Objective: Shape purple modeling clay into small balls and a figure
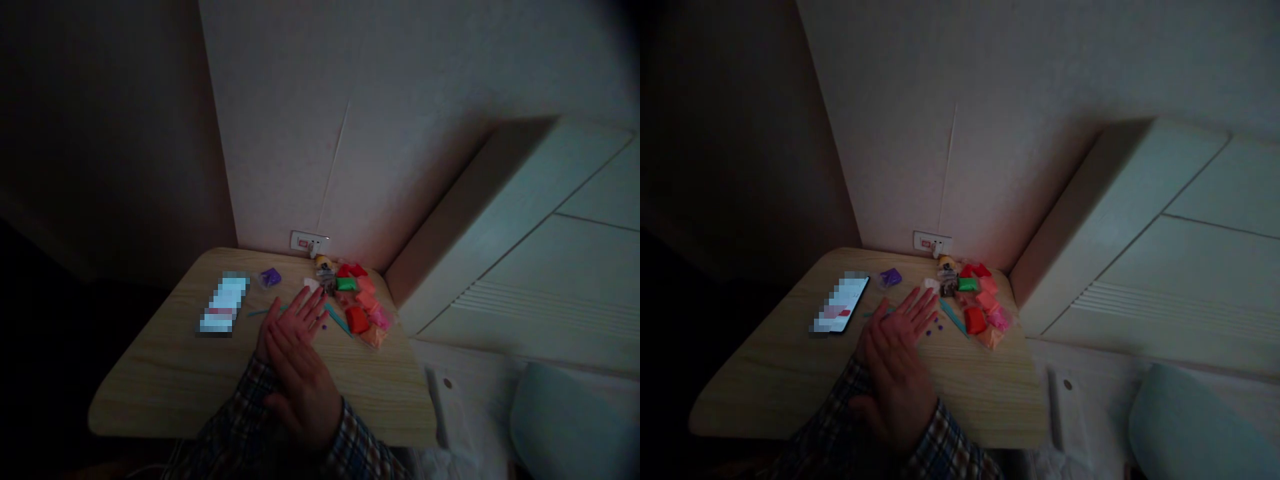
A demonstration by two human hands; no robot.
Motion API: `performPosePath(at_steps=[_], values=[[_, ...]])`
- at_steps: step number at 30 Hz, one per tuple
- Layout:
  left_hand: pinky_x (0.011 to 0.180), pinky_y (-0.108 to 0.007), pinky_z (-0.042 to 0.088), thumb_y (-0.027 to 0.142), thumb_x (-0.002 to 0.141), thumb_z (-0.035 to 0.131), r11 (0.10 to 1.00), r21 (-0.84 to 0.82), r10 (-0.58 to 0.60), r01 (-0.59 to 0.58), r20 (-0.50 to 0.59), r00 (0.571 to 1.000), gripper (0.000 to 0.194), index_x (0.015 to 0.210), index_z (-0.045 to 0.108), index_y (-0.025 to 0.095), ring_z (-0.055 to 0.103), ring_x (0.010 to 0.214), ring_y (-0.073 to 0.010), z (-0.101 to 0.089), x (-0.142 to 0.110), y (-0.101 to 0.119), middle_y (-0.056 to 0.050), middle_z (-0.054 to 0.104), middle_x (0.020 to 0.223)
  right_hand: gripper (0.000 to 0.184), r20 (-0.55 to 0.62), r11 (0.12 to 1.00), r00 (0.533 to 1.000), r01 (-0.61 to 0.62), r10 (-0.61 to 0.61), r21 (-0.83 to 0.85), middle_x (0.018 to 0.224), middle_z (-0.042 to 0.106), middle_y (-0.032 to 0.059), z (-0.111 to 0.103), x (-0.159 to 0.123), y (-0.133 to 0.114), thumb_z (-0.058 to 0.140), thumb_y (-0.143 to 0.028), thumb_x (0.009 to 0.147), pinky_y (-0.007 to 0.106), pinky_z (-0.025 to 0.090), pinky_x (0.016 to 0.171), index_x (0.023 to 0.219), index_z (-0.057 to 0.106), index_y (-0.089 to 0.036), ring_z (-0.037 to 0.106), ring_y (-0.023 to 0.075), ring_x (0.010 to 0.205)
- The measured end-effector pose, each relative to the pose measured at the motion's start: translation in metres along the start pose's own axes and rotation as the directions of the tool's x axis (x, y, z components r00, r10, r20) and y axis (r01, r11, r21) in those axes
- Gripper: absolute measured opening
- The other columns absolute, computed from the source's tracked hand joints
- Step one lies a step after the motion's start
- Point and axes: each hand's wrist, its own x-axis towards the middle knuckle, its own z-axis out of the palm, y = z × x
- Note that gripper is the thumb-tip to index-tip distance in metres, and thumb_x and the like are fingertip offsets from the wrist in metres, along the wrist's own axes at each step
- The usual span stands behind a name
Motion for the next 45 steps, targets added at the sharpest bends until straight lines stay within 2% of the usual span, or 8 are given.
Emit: performPosePath(at_steps=[6, 10, 15, 18, 23, 35, 40, 45], values=[[0.109, -0.04, 0.01, 0.045, 0.088, 0.023, 0.993, 0.004, 0.114, -0.114, -0.018, 0.993, 0.059, 0.139, 0.014, 0.019, 0.026, 0.131, -0.0239, 0.002, -0.006, 0.009, -0.01, 0.025, 0.145, 0.058, 0.022, 0.999, 0.999, 0.032, -0.032, 0.003, 0.137, 0.037, 0.0149, 0.002, 0.002, -0.001, 0.029, -0.043, 0.09, 0.043, 0.03, 0.106, 0.133, 0.034, -0.004, 0.026, 0.0219, 0.131], [0.109, -0.04, 0.009, 0.046, 0.087, 0.024, 0.999, 0.034, -0.018, 0.017, 0.034, 0.999, 0.06, 0.136, 0.026, 0.011, 0.021, 0.132, -0.027, -0.002, -0.008, 0.008, -0.014, 0.034, 0.14, 0.057, -0.037, 1.0, 0.999, -0.013, 0.013, -0.009, 0.135, 0.039, 0.0165, 0.004, 0.006, -0.002, 0.029, -0.042, 0.09, 0.045, 0.033, 0.104, 0.132, 0.035, -0.005, 0.027, 0.0235, 0.13], [0.11, -0.038, 0.008, 0.043, 0.087, 0.025, 0.997, 0.034, 0.065, -0.067, 0.038, 0.997, 0.057, 0.138, 0.018, 0.019, 0.022, 0.133, -0.0215, -0.011, -0.006, 0.009, -0.01, 0.028, 0.144, 0.055, 0.026, 0.999, 1.0, 0.013, -0.014, 0.04, 0.136, 0.04, 0.0134, 0.006, 0.005, -0.003, 0.029, -0.042, 0.09, 0.042, 0.03, 0.106, 0.132, 0.036, -0.007, 0.029, 0.0219, 0.13], [0.109, -0.039, 0.008, 0.044, 0.087, 0.025, 0.999, 0.045, 0.0, -0.003, 0.074, 0.997, 0.06, 0.139, 0.014, 0.016, 0.022, 0.132, -0.0223, -0.015, -0.005, 0.011, -0.012, 0.024, 0.145, 0.058, 0.006, 0.999, 1.0, -0.014, 0.014, 0.032, 0.138, 0.036, 0.0142, 0.007, 0.005, -0.002, 0.03, -0.043, 0.09, 0.043, 0.03, 0.106, 0.133, 0.034, -0.005, 0.026, 0.0226, 0.131], [0.109, -0.038, 0.008, 0.043, 0.088, 0.021, 0.997, 0.03, 0.074, -0.076, 0.058, 0.996, 0.055, 0.138, 0.02, 0.02, 0.024, 0.132, -0.0209, -0.02, -0.006, 0.015, -0.008, 0.03, 0.143, 0.055, 0.02, 0.999, 1.0, 0.008, -0.009, 0.052, 0.136, 0.039, 0.0137, 0.01, 0.004, -0.001, 0.029, -0.042, 0.091, 0.042, 0.031, 0.106, 0.131, 0.036, -0.006, 0.029, 0.0212, 0.13], [0.109, -0.039, 0.008, 0.044, 0.088, 0.022, 0.999, 0.041, 0.017, -0.021, 0.084, 0.996, 0.054, 0.133, 0.032, 0.016, 0.024, 0.132, -0.0229, -0.02, -0.01, 0.021, -0.011, 0.036, 0.14, 0.056, -0.006, 0.996, 1.0, -0.022, 0.022, 0.081, 0.138, 0.037, 0.0125, 0.013, 0.008, -0.008, 0.031, -0.041, 0.09, 0.042, 0.03, 0.106, 0.134, 0.032, -0.007, 0.027, 0.022, 0.13], [0.109, -0.039, 0.007, 0.044, 0.088, 0.022, 0.995, 0.03, 0.097, -0.099, 0.055, 0.994, 0.051, 0.128, 0.04, 0.018, 0.023, 0.132, -0.0224, -0.017, -0.011, 0.018, -0.008, 0.031, 0.143, 0.046, -0.045, 0.997, 0.999, -0.001, 0.005, 0.082, 0.131, 0.047, 0.0103, 0.013, 0.009, -0.008, 0.032, -0.036, 0.091, 0.041, 0.034, 0.104, 0.128, 0.042, -0.011, 0.038, 0.0196, 0.125], [0.109, -0.042, 0.006, 0.048, 0.086, 0.022, 0.997, 0.066, 0.019, -0.027, 0.118, 0.993, 0.054, 0.126, 0.041, 0.017, 0.022, 0.133, -0.0244, -0.009, -0.01, 0.014, -0.011, 0.029, 0.143, 0.046, -0.095, 0.999, 0.996, -0.002, 0.006, 0.034, 0.134, 0.043, 0.0125, 0.011, 0.008, -0.008, 0.029, -0.031, 0.092, 0.044, 0.032, 0.105, 0.13, 0.038, -0.008, 0.031, 0.0205, 0.129]])
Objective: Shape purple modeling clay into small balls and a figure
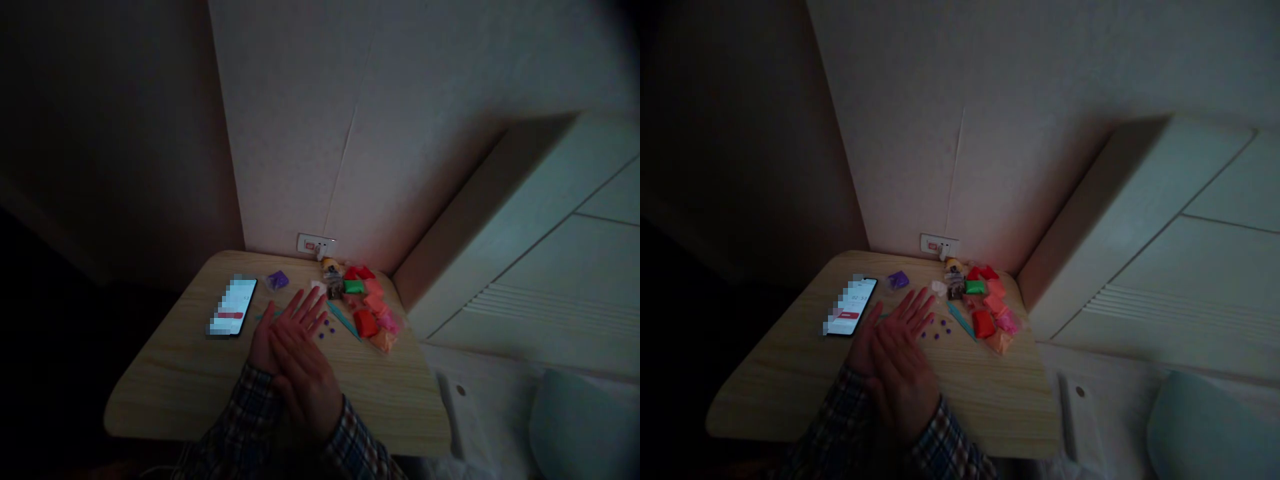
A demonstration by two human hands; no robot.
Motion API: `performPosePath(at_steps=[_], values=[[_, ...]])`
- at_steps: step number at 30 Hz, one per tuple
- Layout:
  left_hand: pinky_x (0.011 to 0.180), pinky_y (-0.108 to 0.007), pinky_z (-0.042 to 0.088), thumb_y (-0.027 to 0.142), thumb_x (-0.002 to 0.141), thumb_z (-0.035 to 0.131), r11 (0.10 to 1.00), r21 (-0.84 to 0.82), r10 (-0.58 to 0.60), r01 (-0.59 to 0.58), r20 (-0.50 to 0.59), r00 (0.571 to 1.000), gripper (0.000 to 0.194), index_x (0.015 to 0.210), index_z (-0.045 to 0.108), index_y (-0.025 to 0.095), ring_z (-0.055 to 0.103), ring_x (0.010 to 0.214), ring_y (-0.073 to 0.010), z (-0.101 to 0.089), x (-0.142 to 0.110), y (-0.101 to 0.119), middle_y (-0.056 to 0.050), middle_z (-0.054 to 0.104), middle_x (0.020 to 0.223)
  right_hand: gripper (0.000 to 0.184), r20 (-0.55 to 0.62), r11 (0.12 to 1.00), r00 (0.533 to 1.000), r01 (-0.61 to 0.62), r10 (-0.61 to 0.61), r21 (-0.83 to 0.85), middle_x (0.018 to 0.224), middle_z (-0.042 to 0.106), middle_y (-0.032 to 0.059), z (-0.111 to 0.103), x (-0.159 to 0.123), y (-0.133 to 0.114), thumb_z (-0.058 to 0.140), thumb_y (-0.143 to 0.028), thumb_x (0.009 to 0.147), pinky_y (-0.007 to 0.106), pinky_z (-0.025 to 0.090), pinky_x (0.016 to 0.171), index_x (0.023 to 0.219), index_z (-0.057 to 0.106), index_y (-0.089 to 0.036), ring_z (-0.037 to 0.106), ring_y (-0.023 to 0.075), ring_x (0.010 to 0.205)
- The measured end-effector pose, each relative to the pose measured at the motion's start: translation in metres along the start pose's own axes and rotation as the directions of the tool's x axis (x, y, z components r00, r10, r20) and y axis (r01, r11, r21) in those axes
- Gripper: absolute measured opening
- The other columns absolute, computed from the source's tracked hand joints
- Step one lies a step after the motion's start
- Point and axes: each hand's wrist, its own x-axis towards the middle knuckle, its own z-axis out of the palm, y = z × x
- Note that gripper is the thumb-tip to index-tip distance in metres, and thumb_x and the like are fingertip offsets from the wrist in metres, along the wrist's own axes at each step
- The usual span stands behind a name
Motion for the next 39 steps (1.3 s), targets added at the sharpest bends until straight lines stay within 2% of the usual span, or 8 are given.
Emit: performPosePath(at_steps=[5, 8, 12, 16, 21, 30, 34, 39], values=[[0.109, -0.041, 0.008, 0.045, 0.087, 0.022, 0.998, -0.031, 0.062, -0.063, -0.02, 0.998, 0.05, 0.12, 0.047, 0.018, 0.025, 0.132, -0.0241, 0.005, 0.002, 0.0, -0.01, 0.034, 0.141, 0.048, 0.023, 0.996, 0.996, 0.084, -0.085, 0.011, 0.134, 0.042, 0.0117, 0.001, -0.002, 0.003, 0.031, -0.034, 0.091, 0.041, 0.033, 0.105, 0.13, 0.039, -0.008, 0.03, 0.0202, 0.129], [0.108, -0.042, 0.01, 0.047, 0.086, 0.024, 0.999, -0.049, 0.004, -0.007, -0.051, 0.999, 0.053, 0.124, 0.043, 0.015, 0.027, 0.13, -0.0262, 0.006, 0.003, 0.0, -0.013, 0.031, 0.142, 0.047, -0.002, 0.999, 0.999, 0.04, -0.04, -0.025, 0.134, 0.043, 0.013, 0.0, -0.001, 0.003, 0.031, -0.032, 0.092, 0.043, 0.033, 0.104, 0.131, 0.038, -0.007, 0.032, 0.0214, 0.128], [0.108, -0.041, 0.012, 0.045, 0.087, 0.023, 0.993, -0.072, 0.085, -0.093, -0.11, 0.99, 0.052, 0.131, 0.035, 0.019, 0.028, 0.13, -0.0247, 0.007, 0.003, 0.002, -0.011, 0.029, 0.143, 0.04, 0.008, 1.0, 1.0, 0.024, -0.024, -0.011, 0.127, 0.051, 0.0102, -0.004, 0.0, 0.0, 0.032, -0.028, 0.091, 0.041, 0.036, 0.103, 0.125, 0.046, -0.011, 0.042, 0.019, 0.123], [0.107, -0.042, 0.014, 0.045, 0.087, 0.023, 0.995, -0.088, 0.033, -0.041, -0.086, 0.996, 0.056, 0.135, 0.026, 0.016, 0.03, 0.129, -0.0261, 0.01, 0.002, 0.003, -0.014, 0.028, 0.143, 0.044, 0.012, 1.0, 1.0, 0.021, -0.021, -0.009, 0.132, 0.045, 0.0105, -0.005, 0.001, -0.002, 0.033, -0.029, 0.091, 0.041, 0.035, 0.104, 0.129, 0.041, -0.009, 0.036, 0.0201, 0.126], [0.107, -0.041, 0.014, 0.045, 0.087, 0.023, 0.991, -0.073, 0.104, -0.112, -0.099, 0.99, 0.058, 0.139, 0.017, 0.019, 0.03, 0.129, -0.025, 0.011, 0.002, 0.003, -0.012, 0.026, 0.144, 0.039, 0.014, 0.999, 0.999, 0.052, -0.052, 0.007, 0.127, 0.051, 0.01, -0.005, 0.002, -0.001, 0.033, -0.026, 0.091, 0.041, 0.034, 0.104, 0.125, 0.046, -0.011, 0.039, 0.0183, 0.124], [0.108, -0.04, 0.013, 0.044, 0.087, 0.025, 0.995, -0.057, 0.075, -0.08, -0.088, 0.993, 0.056, 0.137, 0.02, 0.021, 0.029, 0.13, -0.0234, 0.022, 0.0, 0.004, -0.01, 0.028, 0.144, 0.04, 0.032, 0.996, 0.995, 0.093, -0.092, -0.011, 0.13, 0.048, 0.011, -0.008, 0.0, 0.0, 0.032, -0.024, 0.09, 0.041, 0.031, 0.106, 0.125, 0.045, -0.008, 0.034, 0.0183, 0.127], [0.108, -0.041, 0.012, 0.045, 0.087, 0.024, 0.998, -0.066, -0.023, 0.02, -0.054, 0.998, 0.058, 0.137, 0.02, 0.017, 0.029, 0.13, -0.0251, 0.024, 0.002, 0.001, -0.013, 0.025, 0.144, 0.045, 0.026, 0.997, 0.998, 0.066, -0.065, -0.029, 0.135, 0.041, 0.0127, -0.009, 0.002, 0.002, 0.031, -0.027, 0.091, 0.043, 0.031, 0.105, 0.131, 0.038, -0.006, 0.029, 0.0202, 0.13], [0.108, -0.04, 0.01, 0.046, 0.087, 0.025, 0.997, -0.049, 0.053, -0.057, -0.083, 0.995, 0.058, 0.139, 0.014, 0.022, 0.028, 0.13, -0.0232, 0.015, 0.003, 0.001, -0.01, 0.025, 0.145, 0.045, 0.065, 0.995, 0.993, 0.096, -0.096, 0.003, 0.132, 0.045, 0.012, -0.009, 0.001, 0.007, 0.029, -0.03, 0.092, 0.042, 0.031, 0.105, 0.129, 0.04, -0.009, 0.032, 0.0193, 0.128]])
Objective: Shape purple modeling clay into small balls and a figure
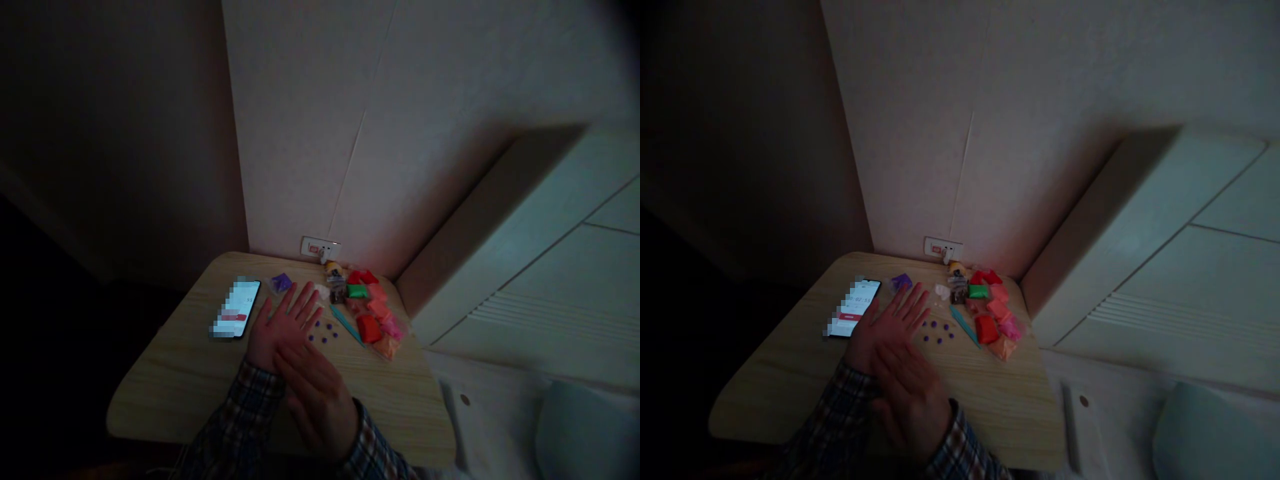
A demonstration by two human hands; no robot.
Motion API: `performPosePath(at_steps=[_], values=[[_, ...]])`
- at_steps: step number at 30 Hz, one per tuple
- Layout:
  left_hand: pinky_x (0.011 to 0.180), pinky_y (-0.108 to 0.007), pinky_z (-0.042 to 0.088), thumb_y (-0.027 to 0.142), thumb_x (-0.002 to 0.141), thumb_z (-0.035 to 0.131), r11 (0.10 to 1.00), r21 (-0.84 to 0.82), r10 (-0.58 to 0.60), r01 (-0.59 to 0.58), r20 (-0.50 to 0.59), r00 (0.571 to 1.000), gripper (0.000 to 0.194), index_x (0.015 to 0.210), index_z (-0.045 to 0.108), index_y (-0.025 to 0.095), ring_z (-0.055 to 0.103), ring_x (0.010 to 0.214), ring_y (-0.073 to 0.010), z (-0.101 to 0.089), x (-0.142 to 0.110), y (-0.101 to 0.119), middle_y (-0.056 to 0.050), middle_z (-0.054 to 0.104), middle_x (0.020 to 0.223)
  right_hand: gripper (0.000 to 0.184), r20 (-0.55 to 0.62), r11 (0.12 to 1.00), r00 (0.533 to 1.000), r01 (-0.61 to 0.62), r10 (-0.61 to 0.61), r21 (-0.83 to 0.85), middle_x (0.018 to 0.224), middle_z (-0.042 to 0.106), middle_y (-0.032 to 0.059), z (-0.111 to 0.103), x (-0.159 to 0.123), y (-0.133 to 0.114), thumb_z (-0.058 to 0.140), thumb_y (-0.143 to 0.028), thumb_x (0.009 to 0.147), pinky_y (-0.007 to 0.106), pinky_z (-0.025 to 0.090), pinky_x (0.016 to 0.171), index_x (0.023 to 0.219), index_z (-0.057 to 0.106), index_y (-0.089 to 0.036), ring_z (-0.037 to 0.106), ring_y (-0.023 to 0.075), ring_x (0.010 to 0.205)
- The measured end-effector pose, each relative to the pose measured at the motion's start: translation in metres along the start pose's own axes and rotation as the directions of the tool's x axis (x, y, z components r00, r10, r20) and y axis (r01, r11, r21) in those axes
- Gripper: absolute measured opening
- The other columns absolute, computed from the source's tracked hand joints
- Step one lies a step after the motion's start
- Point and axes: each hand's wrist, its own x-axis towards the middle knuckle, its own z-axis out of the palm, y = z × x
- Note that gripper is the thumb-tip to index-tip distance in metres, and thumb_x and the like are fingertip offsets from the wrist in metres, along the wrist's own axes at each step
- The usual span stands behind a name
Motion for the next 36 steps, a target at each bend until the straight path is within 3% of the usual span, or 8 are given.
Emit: performPosePath(at_steps=[5, 9, 14, 19, 23, 28, 32, 36], values=[[0.107, -0.044, 0.01, 0.05, 0.085, 0.026, 0.991, 0.032, -0.129, 0.128, 0.025, 0.991, 0.062, 0.138, 0.016, 0.019, 0.028, 0.13, -0.0263, -0.004, 0.001, 0.002, -0.015, 0.026, 0.144, 0.057, 0.025, 0.998, 0.999, -0.037, 0.038, -0.052, 0.14, 0.032, 0.0134, -0.001, -0.001, 0.0, 0.021, -0.042, 0.092, 0.046, 0.024, 0.107, 0.137, 0.025, -0.007, 0.021, 0.0221, 0.133], [0.107, -0.044, 0.012, 0.05, 0.085, 0.027, 0.999, 0.032, -0.039, 0.04, -0.031, 0.999, 0.059, 0.138, 0.019, 0.024, 0.027, 0.131, -0.0243, -0.006, 0.002, 0.004, -0.012, 0.029, 0.143, 0.061, 0.067, 0.999, 0.998, 0.011, -0.009, -0.035, 0.141, 0.031, 0.0137, -0.002, -0.001, -0.002, 0.015, -0.046, 0.092, 0.041, 0.026, 0.108, 0.136, 0.028, -0.005, 0.021, 0.0211, 0.133], [0.106, -0.047, 0.012, 0.051, 0.085, 0.023, 0.985, 0.041, -0.167, 0.167, 0.009, 0.986, 0.061, 0.136, 0.024, 0.018, 0.027, 0.13, -0.0286, -0.008, 0.003, 0.0, -0.016, 0.033, 0.14, 0.058, 0.044, 0.997, 0.998, -0.052, 0.055, -0.065, 0.139, 0.033, 0.0145, 0.0, 0.001, 0.0, 0.023, -0.043, 0.092, 0.044, 0.028, 0.106, 0.136, 0.027, -0.005, 0.022, 0.0223, 0.132], [0.107, -0.046, 0.01, 0.048, 0.086, 0.024, 0.999, 0.033, -0.029, 0.03, -0.022, 0.999, 0.056, 0.137, 0.019, 0.024, 0.024, 0.132, -0.0247, -0.009, 0.002, 0.003, -0.01, 0.027, 0.144, 0.054, 0.103, 1.0, 0.995, 0.007, -0.005, -0.017, 0.14, 0.034, 0.0126, -0.003, -0.001, -0.003, 0.023, -0.04, 0.092, 0.041, 0.028, 0.106, 0.135, 0.03, -0.006, 0.024, 0.0205, 0.132], [0.106, -0.048, 0.01, 0.051, 0.084, 0.026, 0.98, 0.024, -0.196, 0.196, -0.005, 0.981, 0.063, 0.138, 0.019, 0.019, 0.025, 0.131, -0.0286, -0.011, 0.003, -0.001, -0.014, 0.028, 0.143, 0.057, 0.066, 0.998, 0.997, -0.047, 0.05, -0.038, 0.14, 0.032, 0.0135, -0.003, 0.001, -0.002, 0.021, -0.042, 0.092, 0.045, 0.027, 0.106, 0.135, 0.028, -0.005, 0.023, 0.022, 0.132], [0.107, -0.045, 0.01, 0.047, 0.086, 0.027, 0.999, 0.03, -0.026, 0.027, -0.027, 0.999, 0.058, 0.138, 0.017, 0.024, 0.026, 0.131, -0.0243, -0.012, 0.002, 0.001, -0.01, 0.027, 0.144, 0.052, 0.076, 1.0, 0.997, -0.027, 0.027, 0.001, 0.137, 0.039, 0.012, -0.001, -0.002, -0.001, 0.021, -0.039, 0.093, 0.042, 0.03, 0.106, 0.132, 0.035, -0.007, 0.028, 0.0198, 0.13], [0.105, -0.049, 0.012, 0.049, 0.085, 0.025, 0.986, 0.028, -0.164, 0.164, -0.006, 0.986, 0.063, 0.139, 0.014, 0.02, 0.027, 0.13, -0.0286, -0.011, 0.001, 0.0, -0.015, 0.028, 0.143, 0.053, 0.03, 0.999, 0.999, -0.035, 0.034, 0.002, 0.138, 0.037, 0.0127, 0.0, 0.0, -0.002, 0.022, -0.04, 0.093, 0.042, 0.03, 0.106, 0.133, 0.033, -0.007, 0.026, 0.0205, 0.131], [0.107, -0.044, 0.012, 0.048, 0.087, 0.024, 0.998, 0.043, -0.04, 0.042, -0.036, 0.999, 0.059, 0.139, 0.015, 0.022, 0.026, 0.131, -0.0245, -0.008, -0.001, 0.001, -0.012, 0.025, 0.144, 0.049, 0.0, 0.999, 0.999, -0.041, 0.041, 0.009, 0.13, 0.048, 0.0133, -0.001, 0.001, 0.003, 0.02, -0.036, 0.093, 0.041, 0.034, 0.104, 0.128, 0.042, -0.008, 0.036, 0.0194, 0.126]])
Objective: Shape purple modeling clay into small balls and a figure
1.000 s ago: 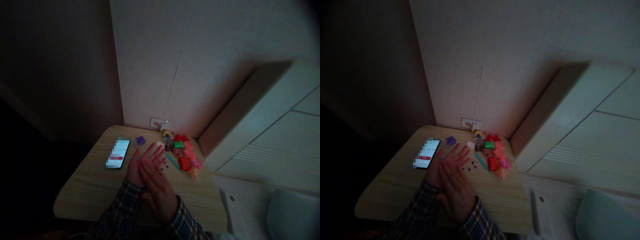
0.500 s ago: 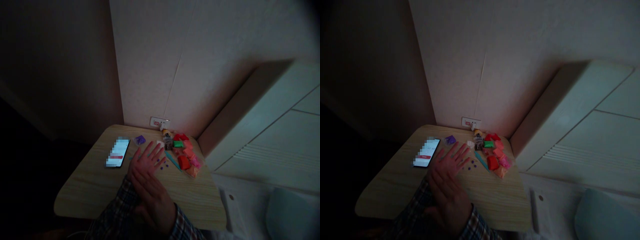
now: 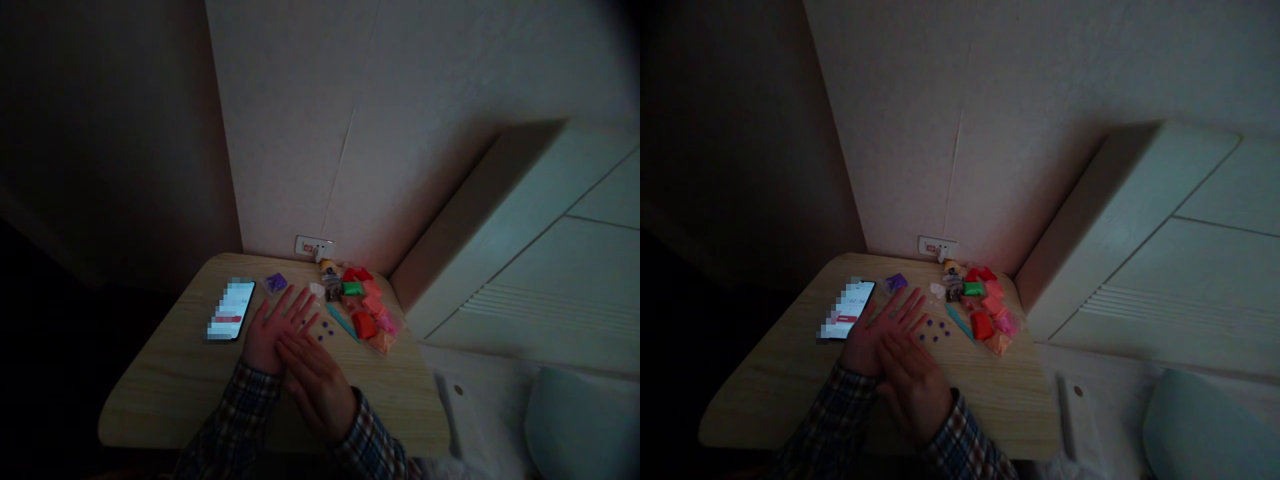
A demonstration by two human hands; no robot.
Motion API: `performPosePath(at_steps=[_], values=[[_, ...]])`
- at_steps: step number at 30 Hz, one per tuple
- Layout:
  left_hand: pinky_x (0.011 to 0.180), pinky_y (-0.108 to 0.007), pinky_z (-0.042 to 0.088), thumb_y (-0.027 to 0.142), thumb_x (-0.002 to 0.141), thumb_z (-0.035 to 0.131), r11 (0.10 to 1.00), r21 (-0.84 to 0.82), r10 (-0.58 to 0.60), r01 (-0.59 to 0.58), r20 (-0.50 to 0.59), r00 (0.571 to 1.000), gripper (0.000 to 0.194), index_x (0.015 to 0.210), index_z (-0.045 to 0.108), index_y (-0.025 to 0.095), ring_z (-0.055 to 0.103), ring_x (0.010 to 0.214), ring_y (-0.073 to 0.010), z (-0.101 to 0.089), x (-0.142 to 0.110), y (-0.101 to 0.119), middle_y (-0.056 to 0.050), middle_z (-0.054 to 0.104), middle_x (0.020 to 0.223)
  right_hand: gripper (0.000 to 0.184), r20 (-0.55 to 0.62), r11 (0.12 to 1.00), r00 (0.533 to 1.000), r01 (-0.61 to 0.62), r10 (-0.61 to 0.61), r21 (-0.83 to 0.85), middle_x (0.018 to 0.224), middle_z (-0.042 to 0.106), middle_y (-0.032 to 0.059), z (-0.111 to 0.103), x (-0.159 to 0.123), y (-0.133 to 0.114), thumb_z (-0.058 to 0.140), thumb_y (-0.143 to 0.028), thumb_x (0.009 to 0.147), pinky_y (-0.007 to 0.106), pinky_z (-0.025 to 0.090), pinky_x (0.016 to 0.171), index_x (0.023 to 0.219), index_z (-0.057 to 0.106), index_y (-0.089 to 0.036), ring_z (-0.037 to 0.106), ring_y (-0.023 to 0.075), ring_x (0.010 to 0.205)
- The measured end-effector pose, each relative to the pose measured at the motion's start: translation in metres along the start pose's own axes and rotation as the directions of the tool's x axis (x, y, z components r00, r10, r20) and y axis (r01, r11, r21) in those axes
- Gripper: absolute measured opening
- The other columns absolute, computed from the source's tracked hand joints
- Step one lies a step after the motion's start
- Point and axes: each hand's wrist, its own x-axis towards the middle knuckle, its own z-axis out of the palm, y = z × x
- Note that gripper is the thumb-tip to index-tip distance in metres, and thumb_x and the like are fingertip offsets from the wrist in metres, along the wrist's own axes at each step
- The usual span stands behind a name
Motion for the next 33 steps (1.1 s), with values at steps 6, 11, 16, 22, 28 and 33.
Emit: performPosePath(at_steps=[6, 11, 16, 22, 28, 33], values=[[0.106, -0.047, 0.009, 0.049, 0.085, 0.028, 0.99, 0.014, -0.142, 0.142, 0.071, 0.987, 0.063, 0.139, 0.017, 0.019, 0.024, 0.131, -0.0278, -0.006, 0.001, -0.008, -0.014, 0.026, 0.144, 0.047, -0.041, 0.999, 0.999, 0.022, -0.023, -0.023, 0.129, 0.049, 0.0133, -0.002, -0.002, 0.002, 0.021, -0.033, 0.093, 0.043, 0.032, 0.104, 0.126, 0.043, -0.008, 0.038, 0.0198, 0.125], [0.107, -0.044, 0.007, 0.046, 0.086, 0.025, 1.0, -0.014, -0.027, 0.028, 0.076, 0.997, 0.055, 0.137, 0.02, 0.027, 0.022, 0.133, -0.0233, -0.009, 0.002, -0.011, -0.007, 0.025, 0.145, 0.041, -0.075, 0.995, 0.993, 0.096, -0.094, 0.025, 0.122, 0.056, 0.0098, -0.002, -0.005, 0.002, 0.026, -0.029, 0.093, 0.039, 0.036, 0.103, 0.122, 0.048, -0.012, 0.045, 0.0168, 0.12], [0.107, -0.045, 0.007, 0.051, 0.085, 0.023, 0.996, -0.012, -0.091, 0.093, 0.095, 0.991, 0.059, 0.137, 0.023, 0.022, 0.022, 0.132, -0.0251, -0.01, 0.001, -0.013, -0.011, 0.029, 0.143, 0.037, -0.13, 0.998, 0.99, 0.061, -0.06, 0.006, 0.119, 0.058, 0.0103, 0.0, -0.006, 0.004, 0.03, -0.024, 0.091, 0.039, 0.037, 0.102, 0.117, 0.052, -0.011, 0.048, 0.0175, 0.117], [0.107, -0.045, 0.007, 0.048, 0.086, 0.023, 0.998, -0.015, -0.053, 0.055, 0.117, 0.992, 0.055, 0.136, 0.025, 0.025, 0.021, 0.133, -0.0237, -0.012, 0.002, -0.011, -0.008, 0.027, 0.144, 0.043, -0.032, 0.997, 0.997, 0.068, -0.066, 0.037, 0.129, 0.05, 0.0117, 0.001, -0.005, 0.001, 0.029, -0.029, 0.091, 0.04, 0.035, 0.103, 0.125, 0.045, -0.008, 0.04, 0.0189, 0.124], [0.108, -0.041, 0.008, 0.047, 0.086, 0.026, 0.999, -0.04, 0.023, -0.022, 0.022, 0.999, 0.055, 0.137, 0.023, 0.026, 0.023, 0.132, -0.0213, -0.015, 0.002, -0.009, -0.007, 0.028, 0.144, 0.048, 0.01, 0.999, 1.0, 0.015, -0.016, 0.029, 0.125, 0.053, 0.0119, 0.0, -0.005, 0.001, 0.021, -0.035, 0.093, 0.041, 0.033, 0.104, 0.124, 0.046, -0.009, 0.041, 0.019, 0.122], [0.106, -0.043, 0.012, 0.049, 0.085, 0.026, 0.994, -0.058, -0.094, 0.095, 0.02, 0.995, 0.057, 0.135, 0.027, 0.022, 0.024, 0.132, -0.0244, -0.017, 0.001, -0.013, -0.01, 0.031, 0.142, 0.052, 0.034, 1.0, 0.999, -0.004, 0.003, 0.025, 0.132, 0.045, 0.0127, 0.0, -0.005, 0.001, 0.019, -0.037, 0.093, 0.042, 0.033, 0.104, 0.129, 0.041, -0.007, 0.035, 0.0204, 0.127]])
